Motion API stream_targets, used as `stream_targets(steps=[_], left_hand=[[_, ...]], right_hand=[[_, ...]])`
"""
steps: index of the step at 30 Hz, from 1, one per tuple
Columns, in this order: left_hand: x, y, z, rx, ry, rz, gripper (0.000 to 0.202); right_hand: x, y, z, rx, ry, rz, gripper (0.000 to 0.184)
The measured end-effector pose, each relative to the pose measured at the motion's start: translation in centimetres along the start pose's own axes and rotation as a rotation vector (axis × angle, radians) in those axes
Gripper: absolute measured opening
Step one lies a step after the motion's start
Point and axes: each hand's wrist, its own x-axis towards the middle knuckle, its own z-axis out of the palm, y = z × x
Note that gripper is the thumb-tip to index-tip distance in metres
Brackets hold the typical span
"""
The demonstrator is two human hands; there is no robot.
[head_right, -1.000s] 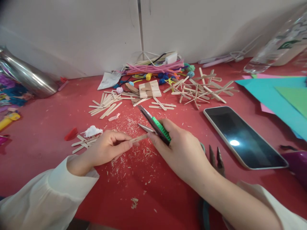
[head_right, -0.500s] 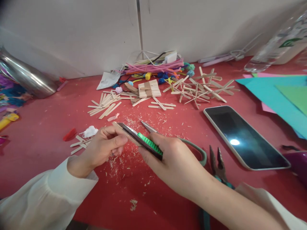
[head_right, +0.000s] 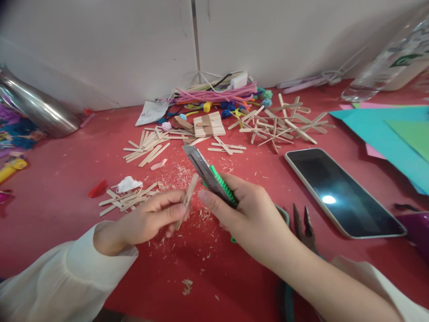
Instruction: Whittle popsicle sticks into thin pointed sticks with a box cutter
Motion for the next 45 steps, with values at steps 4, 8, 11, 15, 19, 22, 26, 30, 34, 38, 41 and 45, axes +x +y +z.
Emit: stream_targets(steps=[4, 8, 11, 15, 19, 22, 26, 30, 34, 38, 41, 45], left_hand=[[0.0, 0.2, 0.2, 0.218, -0.033, 0.078, 0.031], [0.2, 0.0, 0.2, 0.235, 0.011, 0.056, 0.029], [0.1, 0.1, 0.1, 0.225, 0.024, 0.039, 0.027], [0.0, 0.1, 0.0, 0.158, -0.009, 0.002, 0.027], [-0.1, 0.1, -0.1, 0.094, -0.022, -0.02, 0.035], [-0.1, 0.3, -0.1, 0.107, -0.022, 0.017, 0.033], [-0.1, 0.4, 0.0, 0.18, -0.012, 0.014, 0.026], [0.1, 0.0, 0.0, 0.339, 0.183, 0.039, 0.026], [0.3, -0.2, -0.5, 0.474, 0.4, 0.058, 0.026], [0.3, -0.1, -0.9, 0.512, 0.482, 0.056, 0.027], [0.3, -0.1, -1.0, 0.521, 0.5, 0.038, 0.024], [0.3, 0.0, -0.8, 0.512, 0.498, 0.042, 0.025]], right_hand=[[0.2, 0.1, -0.3, 0.094, -0.05, 0.068, 0.028], [0.1, 0.2, -0.4, 0.115, -0.024, 0.105, 0.024], [0.1, 0.2, -0.3, 0.134, 0.0, 0.103, 0.021], [0.1, 0.1, -0.3, 0.147, -0.001, 0.063, 0.021], [0.3, 0.0, -0.5, 0.127, 0.013, 0.089, 0.025], [0.6, 0.1, -0.5, 0.095, 0.065, 0.116, 0.03], [0.6, 0.4, -0.5, 0.072, 0.083, 0.114, 0.031], [0.4, 0.5, -0.3, -0.03, 0.105, 0.049, 0.028], [0.1, 0.4, -0.1, -0.241, 0.086, -0.113, 0.024], [-0.3, 0.8, 0.2, -0.477, 0.035, -0.263, 0.019], [-0.6, 1.4, 0.6, -0.659, 0.05, -0.422, 0.023], [-1.2, 1.7, 0.9, -0.886, 0.172, -0.579, 0.028]])
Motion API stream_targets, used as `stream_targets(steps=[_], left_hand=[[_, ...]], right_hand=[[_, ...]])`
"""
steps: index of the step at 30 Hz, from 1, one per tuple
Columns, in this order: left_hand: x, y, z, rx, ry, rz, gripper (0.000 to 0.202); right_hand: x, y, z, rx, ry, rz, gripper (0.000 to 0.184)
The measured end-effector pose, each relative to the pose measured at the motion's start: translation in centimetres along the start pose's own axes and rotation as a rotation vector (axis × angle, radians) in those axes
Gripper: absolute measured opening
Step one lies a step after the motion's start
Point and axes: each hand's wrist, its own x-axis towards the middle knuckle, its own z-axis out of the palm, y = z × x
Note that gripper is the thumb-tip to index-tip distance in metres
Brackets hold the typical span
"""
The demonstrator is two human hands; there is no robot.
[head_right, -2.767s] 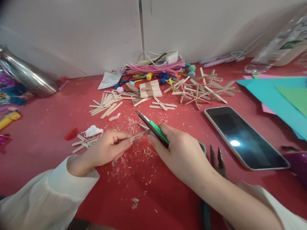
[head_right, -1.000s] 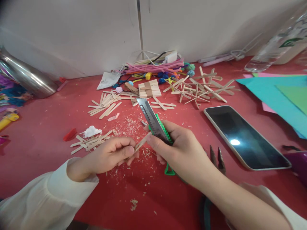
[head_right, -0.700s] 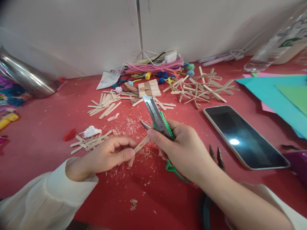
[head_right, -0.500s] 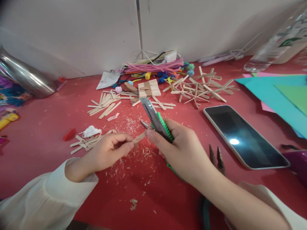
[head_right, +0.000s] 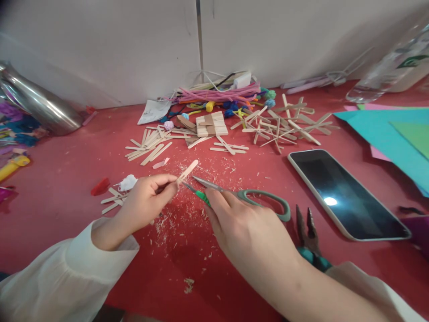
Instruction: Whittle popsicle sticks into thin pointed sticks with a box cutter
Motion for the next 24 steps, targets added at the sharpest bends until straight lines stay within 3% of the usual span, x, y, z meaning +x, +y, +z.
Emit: stream_targets(steps=[5, 14, 24], left_hand=[[0.0, 0.0, 0.2, -0.041, -0.005, -0.015, 0.024], [-0.2, 0.1, 0.3, -0.057, 0.024, -0.005, 0.023], [-0.5, 0.2, 0.9, 0.055, 0.02, 0.017, 0.024]], right_hand=[[-0.3, -0.3, -0.4, -0.185, 0.007, -0.028, 0.028], [-0.3, -0.4, -0.2, -0.154, -0.013, -0.029, 0.026], [0.0, -1.3, -1.0, -0.413, -0.047, -0.092, 0.042]])
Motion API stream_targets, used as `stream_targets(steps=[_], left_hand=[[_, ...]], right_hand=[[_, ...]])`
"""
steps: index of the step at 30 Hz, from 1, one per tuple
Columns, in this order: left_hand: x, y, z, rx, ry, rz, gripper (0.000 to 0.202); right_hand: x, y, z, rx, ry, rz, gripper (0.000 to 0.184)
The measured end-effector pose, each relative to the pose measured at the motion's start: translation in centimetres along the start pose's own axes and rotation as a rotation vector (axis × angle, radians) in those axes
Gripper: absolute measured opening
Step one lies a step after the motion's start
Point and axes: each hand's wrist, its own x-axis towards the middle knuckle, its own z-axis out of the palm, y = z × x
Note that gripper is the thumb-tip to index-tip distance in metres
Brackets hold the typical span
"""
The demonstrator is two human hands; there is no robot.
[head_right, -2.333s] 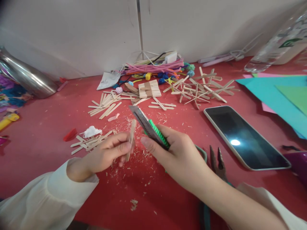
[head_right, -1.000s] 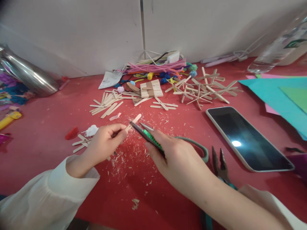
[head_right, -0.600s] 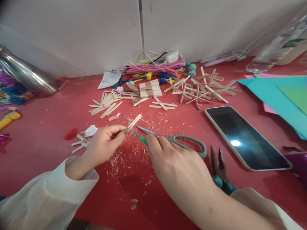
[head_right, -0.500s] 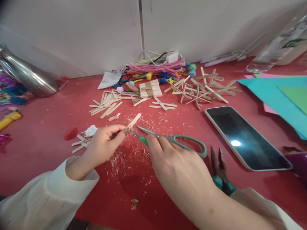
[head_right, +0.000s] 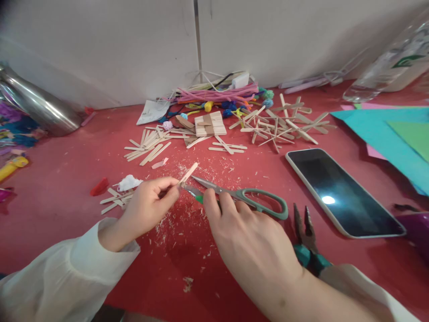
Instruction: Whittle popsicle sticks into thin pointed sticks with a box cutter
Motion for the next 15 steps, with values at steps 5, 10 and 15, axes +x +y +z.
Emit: stream_targets(steps=[5, 10, 15], left_hand=[[0.07, 0.05, 0.24, -0.031, -0.054, -0.074, 0.029], [0.35, 0.06, -0.01, -0.099, -0.106, -0.15, 0.032], [0.47, -0.32, -0.15, -0.281, -0.183, -0.275, 0.035]], right_hand=[[-0.18, -0.51, -0.1, -0.077, -0.069, 0.008, 0.047], [-0.26, -0.45, -0.08, -0.088, -0.082, -0.011, 0.048], [-0.28, -0.36, -0.53, -0.129, -0.025, -0.01, 0.049]])
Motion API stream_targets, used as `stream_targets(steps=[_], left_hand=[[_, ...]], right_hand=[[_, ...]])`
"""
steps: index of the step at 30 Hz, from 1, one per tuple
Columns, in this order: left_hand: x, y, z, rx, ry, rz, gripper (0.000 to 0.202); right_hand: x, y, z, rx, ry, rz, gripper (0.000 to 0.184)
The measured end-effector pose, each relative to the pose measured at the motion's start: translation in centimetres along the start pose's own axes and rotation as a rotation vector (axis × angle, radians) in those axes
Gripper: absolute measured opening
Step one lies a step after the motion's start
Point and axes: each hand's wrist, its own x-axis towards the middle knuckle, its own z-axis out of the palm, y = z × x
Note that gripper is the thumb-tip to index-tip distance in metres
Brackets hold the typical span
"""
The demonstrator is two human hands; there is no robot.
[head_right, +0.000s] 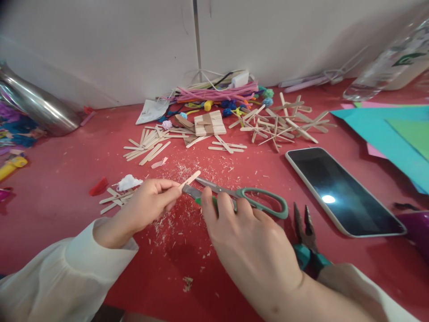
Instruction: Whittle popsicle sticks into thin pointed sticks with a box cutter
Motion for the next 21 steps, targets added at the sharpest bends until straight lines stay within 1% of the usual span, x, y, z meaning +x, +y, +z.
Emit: stream_targets(steps=[2, 4, 8, 10, 13, 15, 17, 19, 21], left_hand=[[0.09, -0.21, -0.04, -0.093, -0.037, -0.038, 0.035], [0.09, -0.25, -0.04, -0.141, -0.054, -0.039, 0.035], [-0.16, 0.08, 0.0, -0.033, 0.018, 0.042, 0.035], [-0.21, 0.13, 0.04, -0.019, 0.033, 0.053, 0.035], [-0.04, -0.08, 0.14, -0.145, -0.006, 0.008, 0.036], [0.12, -0.22, 0.2, -0.237, -0.026, -0.029, 0.036], [0.21, -0.21, 0.19, -0.271, -0.033, -0.049, 0.036], [0.22, -0.07, 0.01, -0.224, -0.02, -0.026, 0.037], [0.22, 0.12, -0.36, -0.118, 0.031, 0.033, 0.038]], right_hand=[[-0.01, 0.03, -0.16, -0.018, 0.016, 0.0, 0.049], [-0.03, 0.05, -0.25, -0.017, 0.02, -0.002, 0.05], [-0.04, 0.12, -0.14, 0.012, -0.001, -0.005, 0.05], [0.04, 0.2, 0.06, 0.026, 0.011, 0.015, 0.05], [0.25, 0.35, 0.3, 0.043, 0.037, 0.043, 0.049], [0.36, 0.43, 0.32, 0.048, 0.03, 0.051, 0.049], [0.38, 0.52, 0.24, 0.051, 0.021, 0.05, 0.047], [0.3, 0.68, 0.18, 0.047, 0.019, 0.047, 0.047], [0.18, 0.99, 0.27, 0.032, 0.022, 0.051, 0.046]])
